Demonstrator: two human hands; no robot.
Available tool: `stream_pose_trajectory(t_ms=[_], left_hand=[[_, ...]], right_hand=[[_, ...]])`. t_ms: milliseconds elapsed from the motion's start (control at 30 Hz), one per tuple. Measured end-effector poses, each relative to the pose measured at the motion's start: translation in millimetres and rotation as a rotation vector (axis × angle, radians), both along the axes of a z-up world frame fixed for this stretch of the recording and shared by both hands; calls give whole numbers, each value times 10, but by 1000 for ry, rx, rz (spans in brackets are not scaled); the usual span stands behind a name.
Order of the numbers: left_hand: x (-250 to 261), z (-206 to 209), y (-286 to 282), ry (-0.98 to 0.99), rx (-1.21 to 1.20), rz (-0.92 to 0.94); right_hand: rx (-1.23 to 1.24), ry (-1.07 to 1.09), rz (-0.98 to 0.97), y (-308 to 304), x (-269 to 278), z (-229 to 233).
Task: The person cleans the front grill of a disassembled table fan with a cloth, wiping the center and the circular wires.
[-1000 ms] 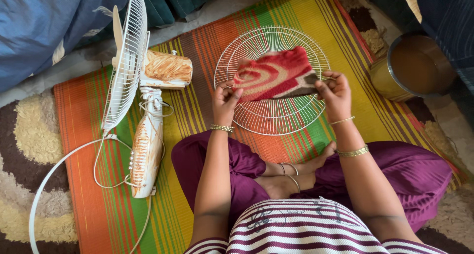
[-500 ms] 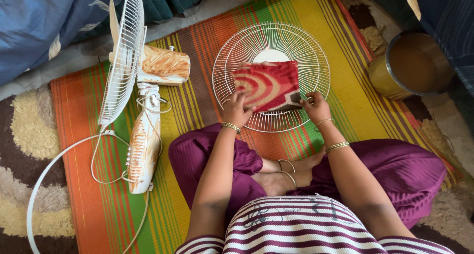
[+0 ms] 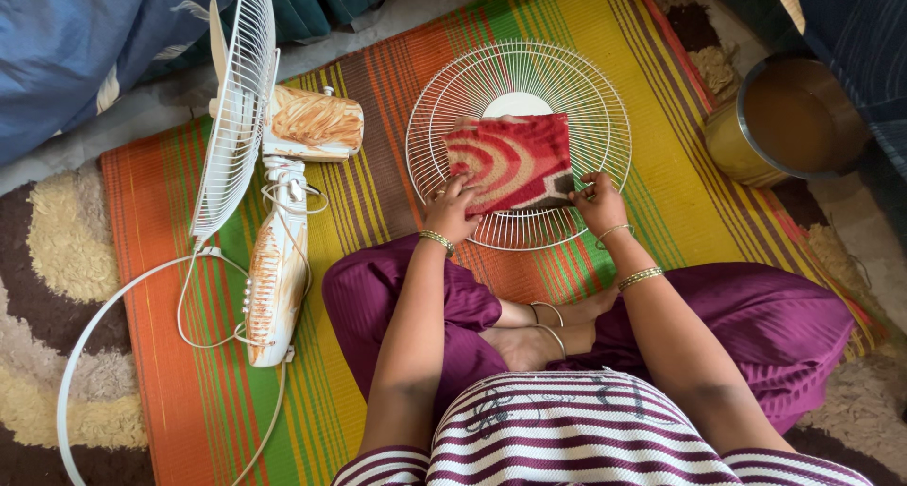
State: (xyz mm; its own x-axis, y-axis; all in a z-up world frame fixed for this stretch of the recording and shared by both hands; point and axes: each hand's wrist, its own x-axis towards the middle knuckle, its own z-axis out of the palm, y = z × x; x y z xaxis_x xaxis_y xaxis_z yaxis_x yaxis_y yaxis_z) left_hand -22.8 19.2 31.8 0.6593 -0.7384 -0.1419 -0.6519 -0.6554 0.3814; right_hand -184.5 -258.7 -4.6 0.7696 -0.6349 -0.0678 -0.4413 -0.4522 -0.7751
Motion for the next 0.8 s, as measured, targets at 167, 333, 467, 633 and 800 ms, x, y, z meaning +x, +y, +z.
stream_pose_trajectory(t_ms=[167,333,467,633,800], left_hand=[[17,11,4,-44,6,-1],[50,-97,18,-77,-69,34],[85,-242,16,-137,-179,68],[89,-291,18,-185,-233,57],[71,-242,39,-156,-202,54]], right_hand=[[39,-87,39,-32,-2,-58],[81,-75,91,-19,-10,-64],[112,-31,241,-10,-46,120],[-136,57,425,86,-108,388],[-205,97,385,56,-122,391]])
